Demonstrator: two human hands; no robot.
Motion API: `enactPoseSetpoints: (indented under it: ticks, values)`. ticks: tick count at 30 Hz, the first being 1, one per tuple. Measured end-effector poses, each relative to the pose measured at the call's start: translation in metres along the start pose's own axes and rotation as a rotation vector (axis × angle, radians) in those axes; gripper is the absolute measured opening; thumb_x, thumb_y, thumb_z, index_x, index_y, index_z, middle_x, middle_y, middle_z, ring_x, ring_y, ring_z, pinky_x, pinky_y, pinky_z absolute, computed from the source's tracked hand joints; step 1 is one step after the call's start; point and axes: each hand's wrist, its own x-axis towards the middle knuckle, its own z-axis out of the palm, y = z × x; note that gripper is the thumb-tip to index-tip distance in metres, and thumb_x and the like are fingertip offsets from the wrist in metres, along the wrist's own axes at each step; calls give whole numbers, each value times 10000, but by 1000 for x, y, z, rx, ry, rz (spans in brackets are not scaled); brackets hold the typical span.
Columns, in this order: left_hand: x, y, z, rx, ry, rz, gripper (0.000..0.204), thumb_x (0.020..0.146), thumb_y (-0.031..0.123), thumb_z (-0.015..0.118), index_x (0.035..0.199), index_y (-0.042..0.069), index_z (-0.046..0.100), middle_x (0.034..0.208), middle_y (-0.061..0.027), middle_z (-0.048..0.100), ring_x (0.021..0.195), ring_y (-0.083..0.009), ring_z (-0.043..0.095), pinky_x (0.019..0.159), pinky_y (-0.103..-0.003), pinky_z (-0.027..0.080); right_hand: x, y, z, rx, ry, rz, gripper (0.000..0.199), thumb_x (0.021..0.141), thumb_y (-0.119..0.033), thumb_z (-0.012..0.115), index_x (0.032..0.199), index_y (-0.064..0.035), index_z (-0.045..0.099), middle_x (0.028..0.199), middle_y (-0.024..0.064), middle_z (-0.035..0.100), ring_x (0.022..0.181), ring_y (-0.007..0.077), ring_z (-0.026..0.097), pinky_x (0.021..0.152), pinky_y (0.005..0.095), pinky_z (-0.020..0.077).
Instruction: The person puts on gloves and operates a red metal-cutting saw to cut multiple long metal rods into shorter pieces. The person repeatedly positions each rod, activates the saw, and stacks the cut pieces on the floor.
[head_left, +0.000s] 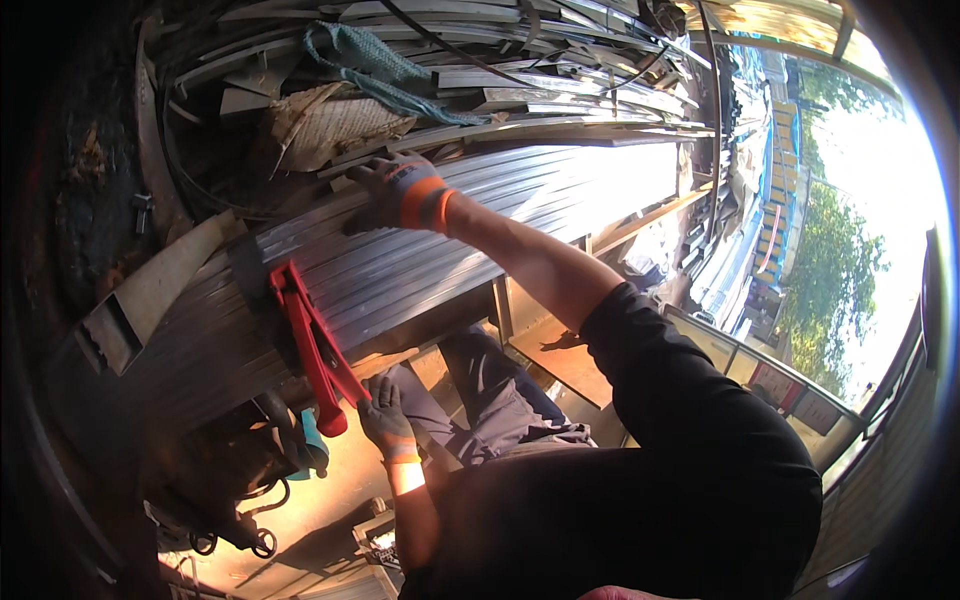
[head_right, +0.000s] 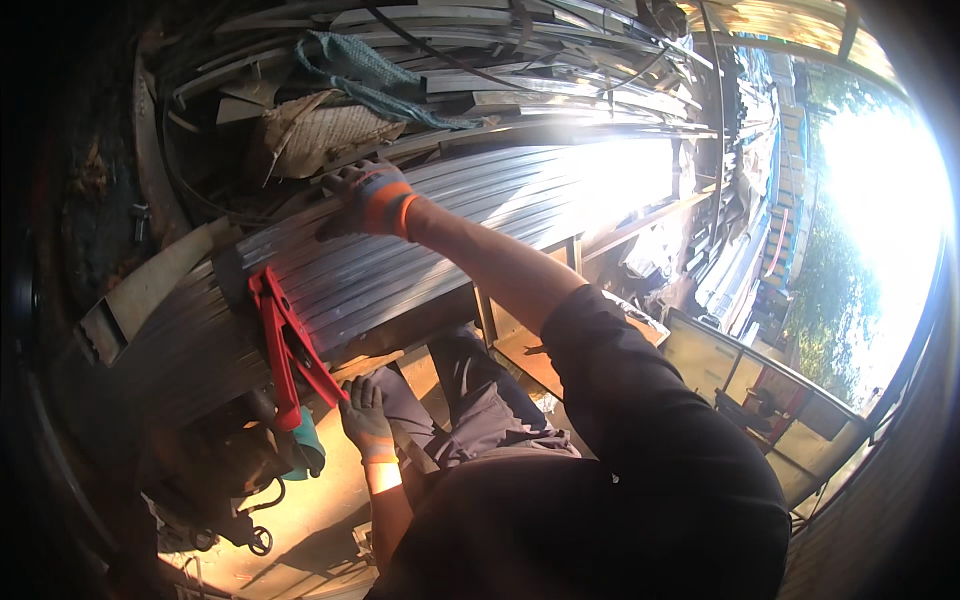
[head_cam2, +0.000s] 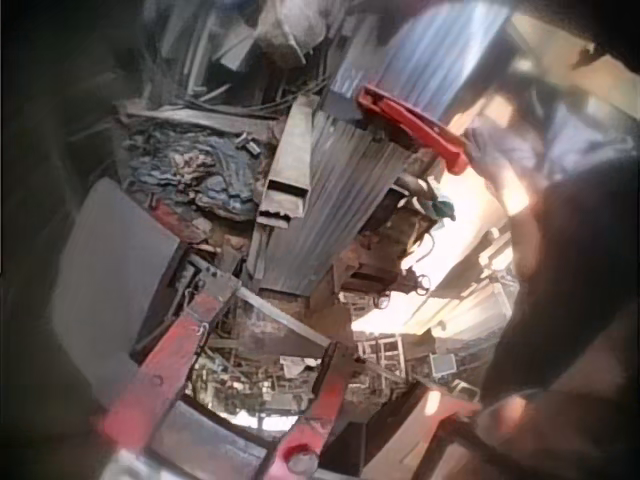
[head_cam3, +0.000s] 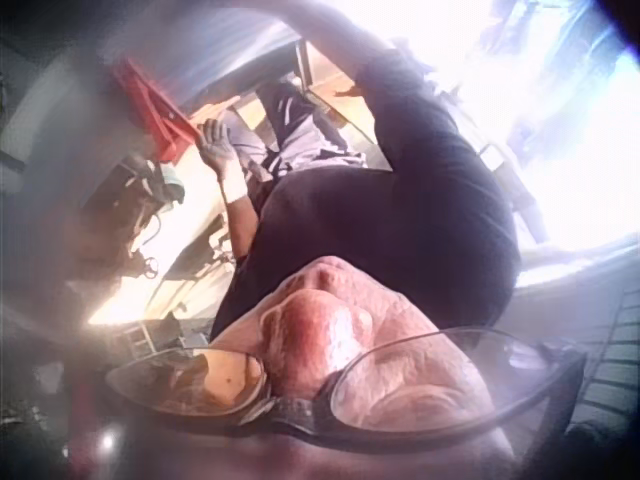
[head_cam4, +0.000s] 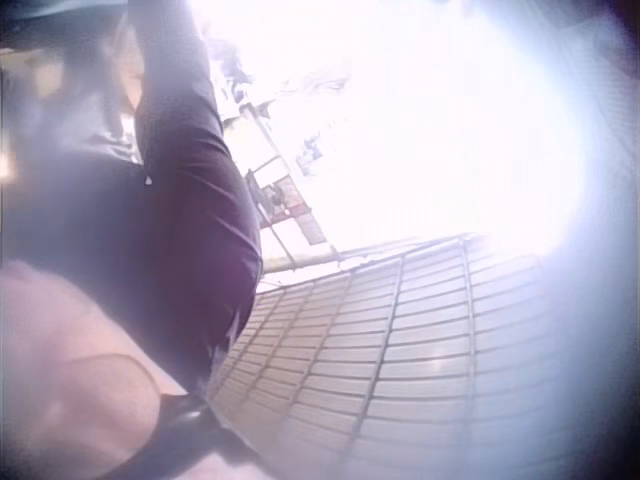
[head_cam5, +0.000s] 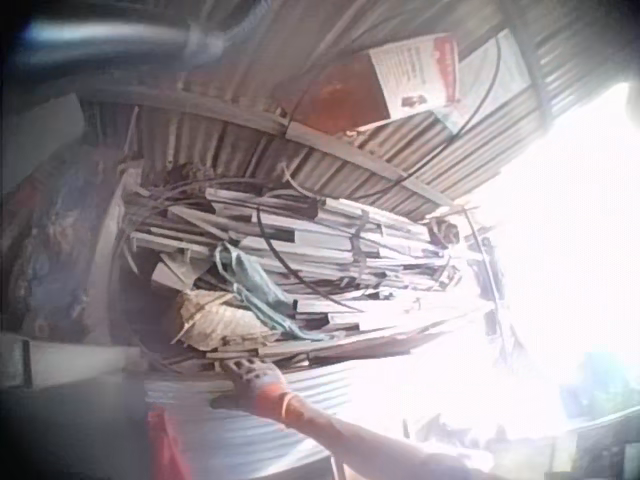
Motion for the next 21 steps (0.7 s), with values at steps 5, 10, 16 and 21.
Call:
enactPoseSetpoints:
  ticks: [5,10,16,21]
  values:
    - [-13,-50,35,277,-597,-185,472,1074,296,523,1478,63,455,1468,-160,536,1367,-308,508,1192,-492,356,-73,8,17,-1,458,-321,688,890,-511,693,1412,-82,560,1368,184,597,1280,380,543,1065,480,439]
    - [10,-101,98,153,-537,-127,492,1040,222,620,1480,66,463,1450,-118,572,1376,-289,518,1126,-439,432,-210,94,19,93,337,-217,582,941,-400,677,1408,-71,564,1323,190,633,1202,384,602,1013,475,486]
    - [40,-130,151,80,-514,-98,532,994,358,699,1447,142,523,1458,-23,569,1354,-222,537,1134,-440,415,-385,238,21,333,297,533,611,955,-409,680,1422,-33,561,1352,195,646,1208,346,641,1020,413,504]
    - [54,-137,171,66,-419,-16,643,948,480,724,1472,176,506,1431,-27,580,1274,-197,564,1081,-400,453,-477,298,45,494,-134,799,677,937,-419,725,1438,-1,543,1412,195,623,1253,279,628,1046,368,497]
